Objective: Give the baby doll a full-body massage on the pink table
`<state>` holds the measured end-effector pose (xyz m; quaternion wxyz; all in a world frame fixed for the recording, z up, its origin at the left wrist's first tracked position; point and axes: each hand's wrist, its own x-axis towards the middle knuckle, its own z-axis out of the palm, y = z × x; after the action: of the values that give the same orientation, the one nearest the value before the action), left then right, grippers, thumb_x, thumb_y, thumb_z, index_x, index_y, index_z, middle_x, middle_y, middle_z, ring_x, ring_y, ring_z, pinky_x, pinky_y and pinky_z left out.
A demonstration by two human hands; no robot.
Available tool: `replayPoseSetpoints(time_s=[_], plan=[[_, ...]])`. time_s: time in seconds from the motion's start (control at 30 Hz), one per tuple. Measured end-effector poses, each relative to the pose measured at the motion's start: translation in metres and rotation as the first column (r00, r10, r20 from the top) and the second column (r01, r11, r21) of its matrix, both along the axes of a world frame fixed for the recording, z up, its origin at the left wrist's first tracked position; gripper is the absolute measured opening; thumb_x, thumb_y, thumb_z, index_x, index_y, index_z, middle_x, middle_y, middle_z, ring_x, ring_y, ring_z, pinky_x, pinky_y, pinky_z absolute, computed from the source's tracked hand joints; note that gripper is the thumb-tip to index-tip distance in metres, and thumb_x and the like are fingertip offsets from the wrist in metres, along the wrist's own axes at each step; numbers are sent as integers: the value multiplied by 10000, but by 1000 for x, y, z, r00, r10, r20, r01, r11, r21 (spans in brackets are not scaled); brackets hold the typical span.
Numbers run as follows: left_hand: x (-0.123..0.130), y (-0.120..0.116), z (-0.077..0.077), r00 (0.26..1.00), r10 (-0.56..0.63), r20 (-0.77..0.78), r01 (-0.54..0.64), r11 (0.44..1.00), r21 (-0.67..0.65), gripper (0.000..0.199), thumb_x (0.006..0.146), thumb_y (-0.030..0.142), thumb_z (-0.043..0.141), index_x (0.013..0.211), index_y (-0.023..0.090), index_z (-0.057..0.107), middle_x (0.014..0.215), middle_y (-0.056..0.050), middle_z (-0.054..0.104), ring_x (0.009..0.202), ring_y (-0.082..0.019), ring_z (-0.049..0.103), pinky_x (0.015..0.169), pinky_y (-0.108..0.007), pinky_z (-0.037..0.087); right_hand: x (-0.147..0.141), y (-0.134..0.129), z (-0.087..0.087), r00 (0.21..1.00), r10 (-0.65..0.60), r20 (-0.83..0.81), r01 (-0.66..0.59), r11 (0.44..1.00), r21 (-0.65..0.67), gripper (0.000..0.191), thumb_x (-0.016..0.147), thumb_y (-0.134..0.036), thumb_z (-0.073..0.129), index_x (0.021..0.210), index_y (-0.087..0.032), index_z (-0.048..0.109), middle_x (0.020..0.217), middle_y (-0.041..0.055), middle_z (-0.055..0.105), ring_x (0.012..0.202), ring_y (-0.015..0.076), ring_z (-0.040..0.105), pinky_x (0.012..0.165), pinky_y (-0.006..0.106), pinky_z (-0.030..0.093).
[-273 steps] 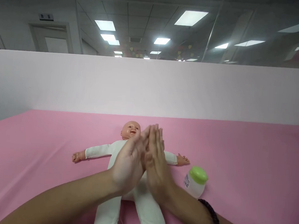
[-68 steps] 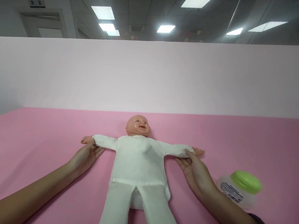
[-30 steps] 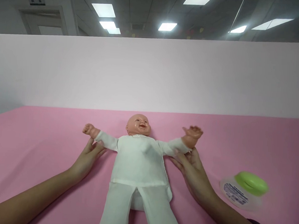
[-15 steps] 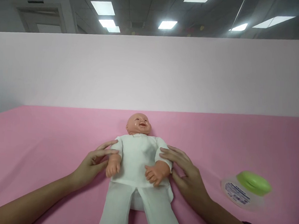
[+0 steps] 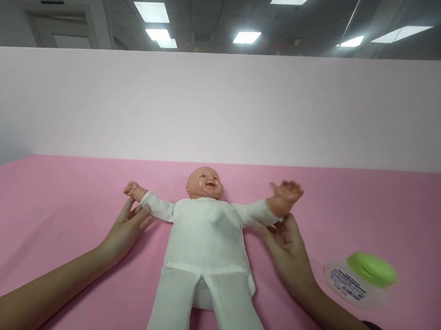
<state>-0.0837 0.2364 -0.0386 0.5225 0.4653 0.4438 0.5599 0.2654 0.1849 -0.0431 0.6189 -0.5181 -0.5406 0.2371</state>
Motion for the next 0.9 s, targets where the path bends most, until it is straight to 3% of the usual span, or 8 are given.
replayPoseSetpoints(time_s=[0.1, 0.2, 0.33, 0.5, 0.63, 0.77, 0.83, 0.9], plan=[[8, -17, 2, 952, -39, -304, 116, 964, 239, 463, 909, 371, 686, 1345, 324, 536, 1357, -61, 620, 1304, -252, 559, 1096, -391, 467, -4, -5, -2, 914, 143, 381, -215, 965, 152, 292, 874, -246, 605, 1149, -308, 681, 1283, 47, 667, 1256, 280, 593, 1106, 507, 473], [11, -24, 1, 851, -134, -508, 330, 889, 318, 272, 889, 359, 702, 1131, 240, 667, 1240, -92, 660, 1224, -268, 584, 1076, -398, 466, -4, -4, -5, 879, 149, 453, -249, 954, 168, 301, 864, -203, 577, 1122, -299, 698, 1282, 51, 664, 1262, 279, 586, 1100, 505, 475], [4, -8, 0, 942, -144, -304, 179, 980, 90, 374, 918, 440, 666, 1229, 243, 596, 1307, -107, 639, 1233, -274, 596, 1041, -407, 496, 2, 6, -4, 1000, 7, -7, -7, 1000, 2, 342, 874, -376, 669, 1191, -265, 602, 1235, 64, 672, 1166, 262, 647, 995, 440, 570], [-4, 8, -1, 998, -65, -14, 64, 996, -59, 386, 935, 484, 632, 1212, 220, 573, 1365, -126, 620, 1309, -271, 567, 1091, -402, 475, 8, 15, -3, 882, -148, -447, 48, 973, -228, 427, 790, -450, 759, 1114, -226, 593, 1164, 82, 696, 1110, 270, 681, 947, 380, 611], [0, -5, 0, 942, -29, -333, 76, 989, 129, 384, 952, 471, 603, 1276, 266, 584, 1418, -96, 571, 1379, -279, 488, 1125, -402, 434, 3, 7, -4, 990, -48, -131, 44, 999, -26, 415, 821, -366, 740, 1183, -253, 572, 1215, 72, 673, 1160, 270, 654, 993, 433, 577], [6, -19, -1, 762, -48, -646, 405, 814, 417, 354, 956, 341, 592, 1299, 273, 647, 1340, -120, 577, 1303, -279, 530, 1083, -400, 468, -4, -2, -8, 900, 136, 415, -237, 950, 202, 322, 852, -192, 602, 1151, -292, 666, 1262, 50, 661, 1247, 268, 589, 1109, 501, 465], [8, -21, -2, 705, -1, -710, 469, 750, 465, 385, 939, 298, 609, 1323, 280, 645, 1287, -124, 591, 1241, -269, 562, 1062, -401, 483, -5, -4, -8, 871, 145, 469, -261, 946, 191, 363, 842, -163, 576, 1162, -302, 672, 1252, 42, 668, 1242, 263, 586, 1109, 505, 461], [8, -20, -3, 718, 23, -695, 421, 781, 461, 358, 935, 301, 615, 1290, 272, 648, 1282, -121, 600, 1221, -266, 573, 1054, -404, 488, -5, -3, -6, 936, 131, 326, -181, 975, 129, 323, 863, -218, 589, 1174, -285, 647, 1241, 50, 670, 1201, 257, 612, 1066, 484, 506]])
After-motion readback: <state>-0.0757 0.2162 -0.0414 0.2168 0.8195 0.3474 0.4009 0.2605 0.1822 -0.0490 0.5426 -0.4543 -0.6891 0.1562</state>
